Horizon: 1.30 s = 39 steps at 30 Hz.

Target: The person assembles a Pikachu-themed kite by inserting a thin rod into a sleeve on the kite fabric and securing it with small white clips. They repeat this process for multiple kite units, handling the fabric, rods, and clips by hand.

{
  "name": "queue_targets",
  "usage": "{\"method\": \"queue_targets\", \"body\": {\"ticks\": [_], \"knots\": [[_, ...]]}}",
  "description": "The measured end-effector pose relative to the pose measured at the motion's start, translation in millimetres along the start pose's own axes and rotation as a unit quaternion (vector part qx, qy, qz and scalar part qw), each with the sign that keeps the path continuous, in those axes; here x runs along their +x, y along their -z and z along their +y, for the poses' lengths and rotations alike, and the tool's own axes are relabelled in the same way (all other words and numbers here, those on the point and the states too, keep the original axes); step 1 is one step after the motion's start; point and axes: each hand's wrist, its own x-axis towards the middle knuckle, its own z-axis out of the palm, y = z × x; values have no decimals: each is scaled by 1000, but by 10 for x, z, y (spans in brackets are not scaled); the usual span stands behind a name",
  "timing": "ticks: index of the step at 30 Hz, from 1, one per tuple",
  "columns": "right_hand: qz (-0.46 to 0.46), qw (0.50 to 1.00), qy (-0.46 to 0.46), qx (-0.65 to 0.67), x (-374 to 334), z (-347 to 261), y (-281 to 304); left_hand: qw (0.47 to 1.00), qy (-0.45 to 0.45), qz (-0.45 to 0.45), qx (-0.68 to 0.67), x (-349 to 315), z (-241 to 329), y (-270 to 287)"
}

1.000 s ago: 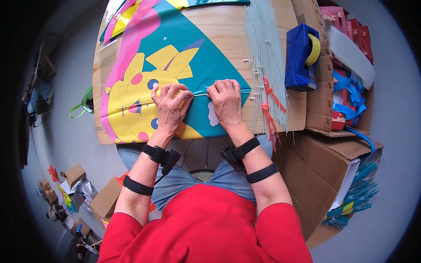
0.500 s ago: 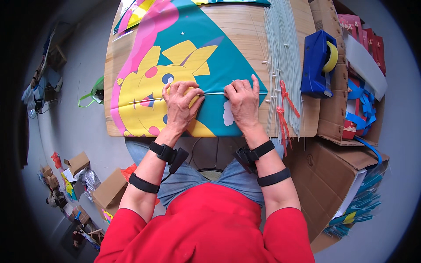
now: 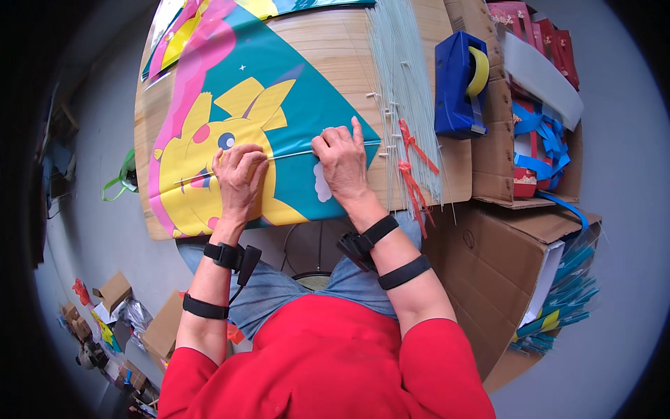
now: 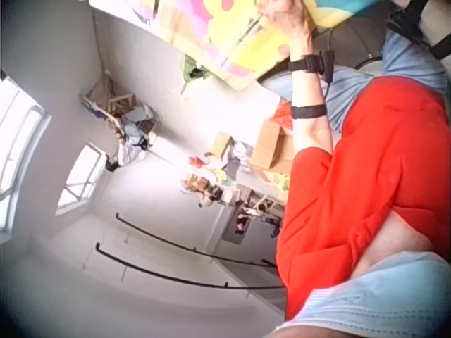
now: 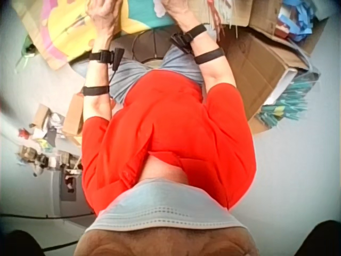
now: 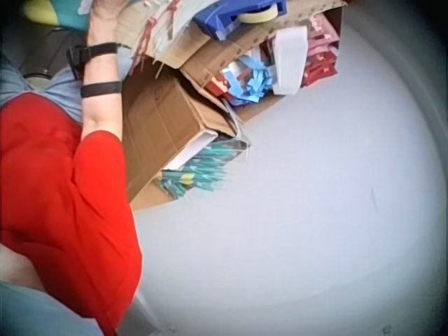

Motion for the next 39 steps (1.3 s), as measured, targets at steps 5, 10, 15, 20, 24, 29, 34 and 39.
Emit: {"method": "queue_targets", "body": {"ticks": [5, 10, 15, 20, 24, 29, 34, 39], "knots": [[16, 999, -16, 25, -5, -8, -25, 999, 4, 21, -25, -31, -16, -46], [-1, 999, -21, 32, -14, -21, -2, 999, -4, 31, -24, -54, -22, -64], [2, 999, -29, 41, -9, -32, 7, 999, -6, 36, -35, -53, 2, -63], [5, 999, -36, 37, -3, -30, 15, 999, -12, 32, -42, -50, 2, -50], [3, 997, -53, 60, 11, -39, 33, 998, -8, 30, -52, -52, -5, -58], [-14, 995, -60, 74, 53, -71, 59, 996, 9, 37, -83, -64, -17, -38], [-20, 996, -57, 65, 56, -72, 63, 997, 17, 35, -74, -78, -31, -43], [-18, 996, -58, 67, 56, -86, 60, 996, 18, 34, -80, -85, -39, -65]]}}
